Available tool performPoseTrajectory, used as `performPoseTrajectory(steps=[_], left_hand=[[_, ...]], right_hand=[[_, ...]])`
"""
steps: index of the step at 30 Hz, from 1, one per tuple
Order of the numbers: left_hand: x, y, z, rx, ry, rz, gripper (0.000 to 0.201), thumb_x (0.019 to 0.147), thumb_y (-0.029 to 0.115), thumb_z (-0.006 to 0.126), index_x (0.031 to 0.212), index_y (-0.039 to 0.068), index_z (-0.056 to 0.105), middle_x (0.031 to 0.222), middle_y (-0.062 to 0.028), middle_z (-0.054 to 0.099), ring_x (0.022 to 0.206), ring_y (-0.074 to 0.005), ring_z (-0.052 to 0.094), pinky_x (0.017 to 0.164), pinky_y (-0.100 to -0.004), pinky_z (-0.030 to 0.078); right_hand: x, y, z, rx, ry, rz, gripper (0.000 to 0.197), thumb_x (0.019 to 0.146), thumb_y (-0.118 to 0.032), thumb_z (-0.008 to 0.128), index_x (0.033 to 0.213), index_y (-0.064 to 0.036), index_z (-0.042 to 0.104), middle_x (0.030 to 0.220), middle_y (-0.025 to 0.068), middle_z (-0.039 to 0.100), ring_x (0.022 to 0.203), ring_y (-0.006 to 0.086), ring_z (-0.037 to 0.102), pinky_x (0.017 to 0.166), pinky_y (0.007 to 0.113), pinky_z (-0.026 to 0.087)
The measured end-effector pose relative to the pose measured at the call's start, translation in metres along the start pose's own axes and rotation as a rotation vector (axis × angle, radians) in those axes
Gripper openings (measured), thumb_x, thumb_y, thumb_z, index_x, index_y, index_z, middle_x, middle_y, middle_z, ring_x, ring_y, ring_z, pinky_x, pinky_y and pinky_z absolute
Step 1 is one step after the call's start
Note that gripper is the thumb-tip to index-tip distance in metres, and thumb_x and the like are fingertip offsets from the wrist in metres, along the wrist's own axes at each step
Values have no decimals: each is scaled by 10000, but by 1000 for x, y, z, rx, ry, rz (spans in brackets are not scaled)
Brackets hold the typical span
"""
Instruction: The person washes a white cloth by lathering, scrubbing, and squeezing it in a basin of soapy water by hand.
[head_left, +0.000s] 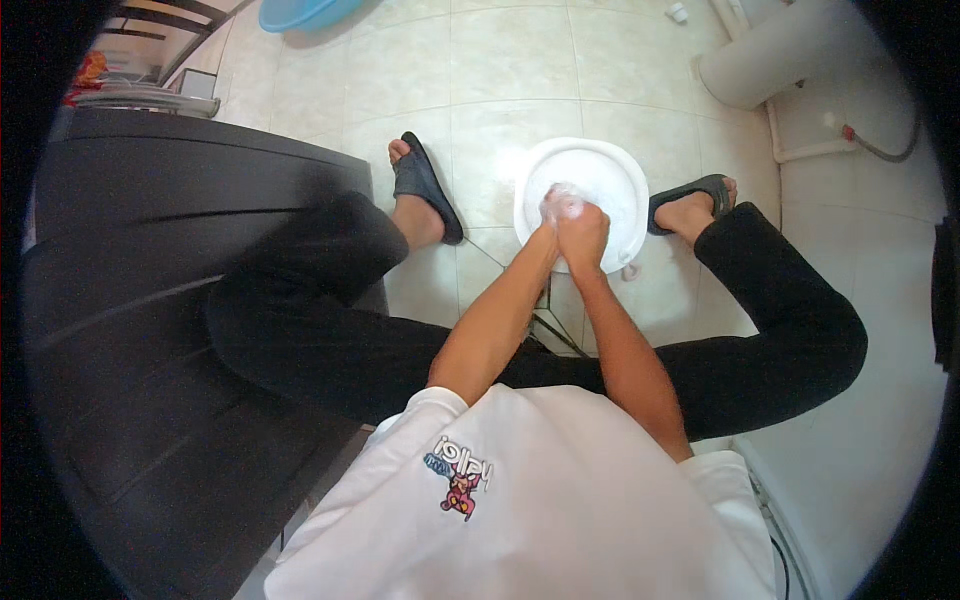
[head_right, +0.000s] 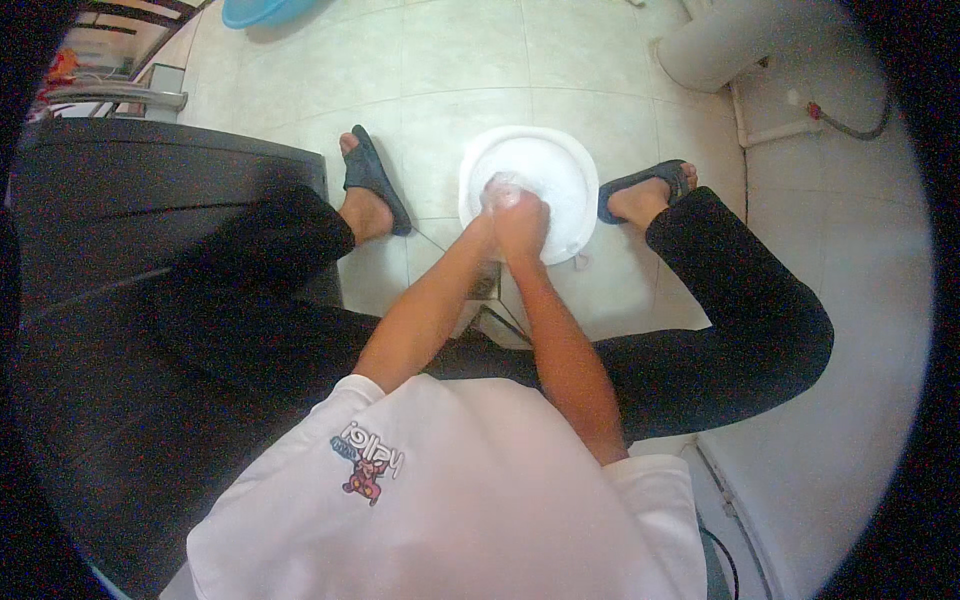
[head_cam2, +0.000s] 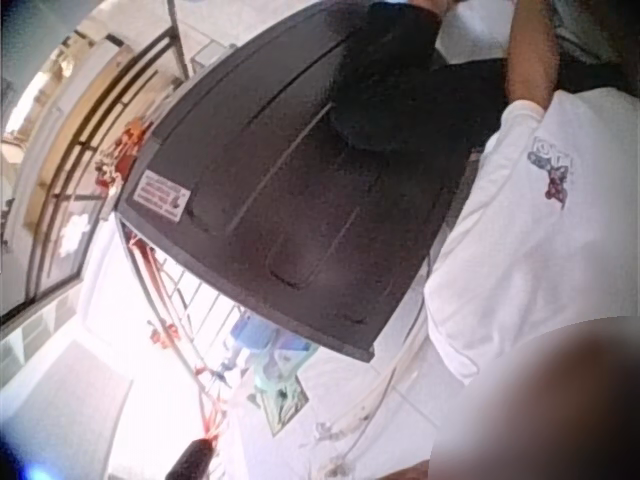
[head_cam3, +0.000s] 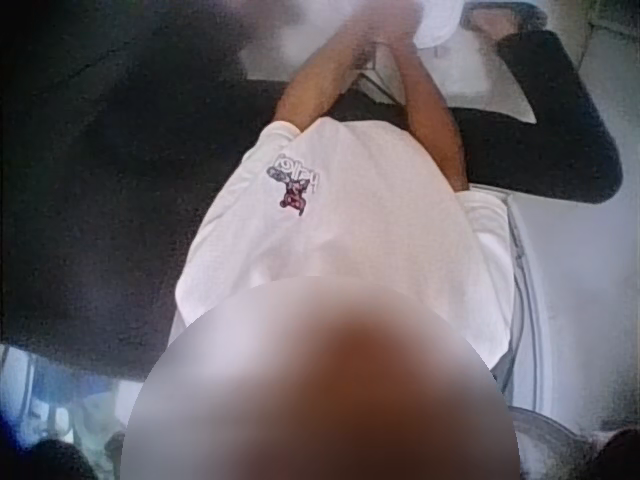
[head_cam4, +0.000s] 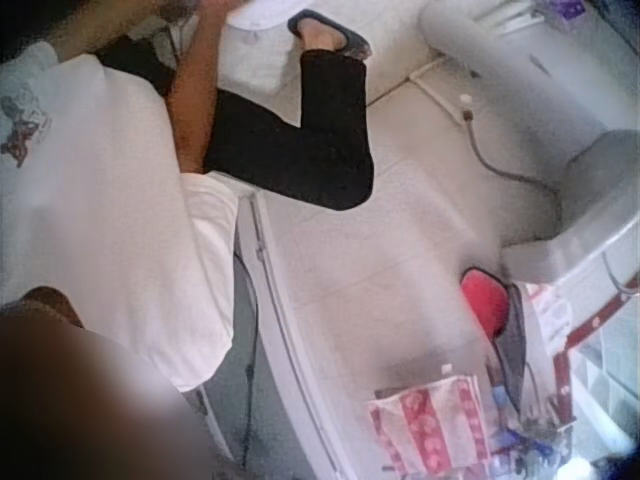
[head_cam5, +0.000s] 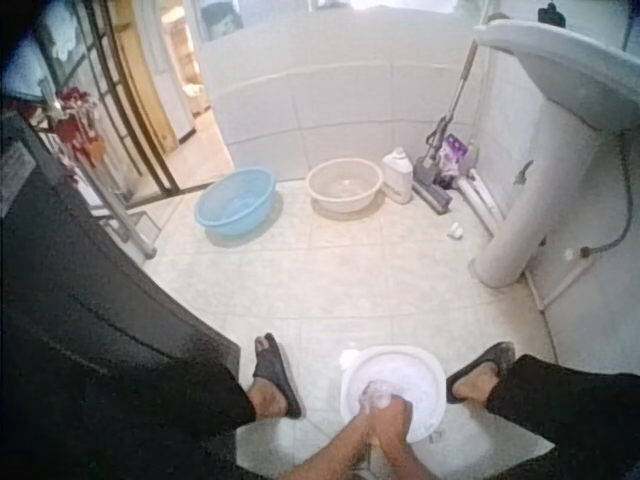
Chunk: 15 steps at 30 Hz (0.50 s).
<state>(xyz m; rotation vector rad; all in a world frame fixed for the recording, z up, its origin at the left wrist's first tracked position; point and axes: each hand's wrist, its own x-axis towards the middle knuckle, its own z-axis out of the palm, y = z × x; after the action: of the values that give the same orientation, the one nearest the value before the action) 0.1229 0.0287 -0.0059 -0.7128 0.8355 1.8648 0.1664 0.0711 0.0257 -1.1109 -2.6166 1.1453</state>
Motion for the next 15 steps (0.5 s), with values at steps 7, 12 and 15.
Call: performPoseTrajectory(steps=[7, 12, 15], left_hand=[[42, -22, -25, 164, 74, 110, 478, 937, 422, 333, 1140, 58, 566, 1081, -113, 609, 1006, -259, 567, 907, -380, 445], [49, -22, -23, 444, 353, 429, 421, 871, 398, 444, 960, 20, 606, 868, -115, 599, 834, -227, 542, 785, -357, 425], [40, -22, -27, 818, 422, 630, 350, 855, 335, 473, 945, 20, 595, 771, -119, 575, 762, -238, 525, 758, -357, 422]], right_hand=[[42, 21, -3, 59, 126, 322, 300, 828, -264, 608, 870, 22, 688, 890, 261, 662, 880, 430, 632, 799, 489, 485], [24, 46, 10, 54, 121, 386, 286, 843, -217, 573, 994, 13, 650, 982, 265, 650, 955, 422, 618, 853, 478, 465], [23, 70, 17, -5, 4, 359, 301, 819, -177, 569, 1043, 16, 624, 1020, 261, 644, 987, 416, 612, 873, 459, 464]])
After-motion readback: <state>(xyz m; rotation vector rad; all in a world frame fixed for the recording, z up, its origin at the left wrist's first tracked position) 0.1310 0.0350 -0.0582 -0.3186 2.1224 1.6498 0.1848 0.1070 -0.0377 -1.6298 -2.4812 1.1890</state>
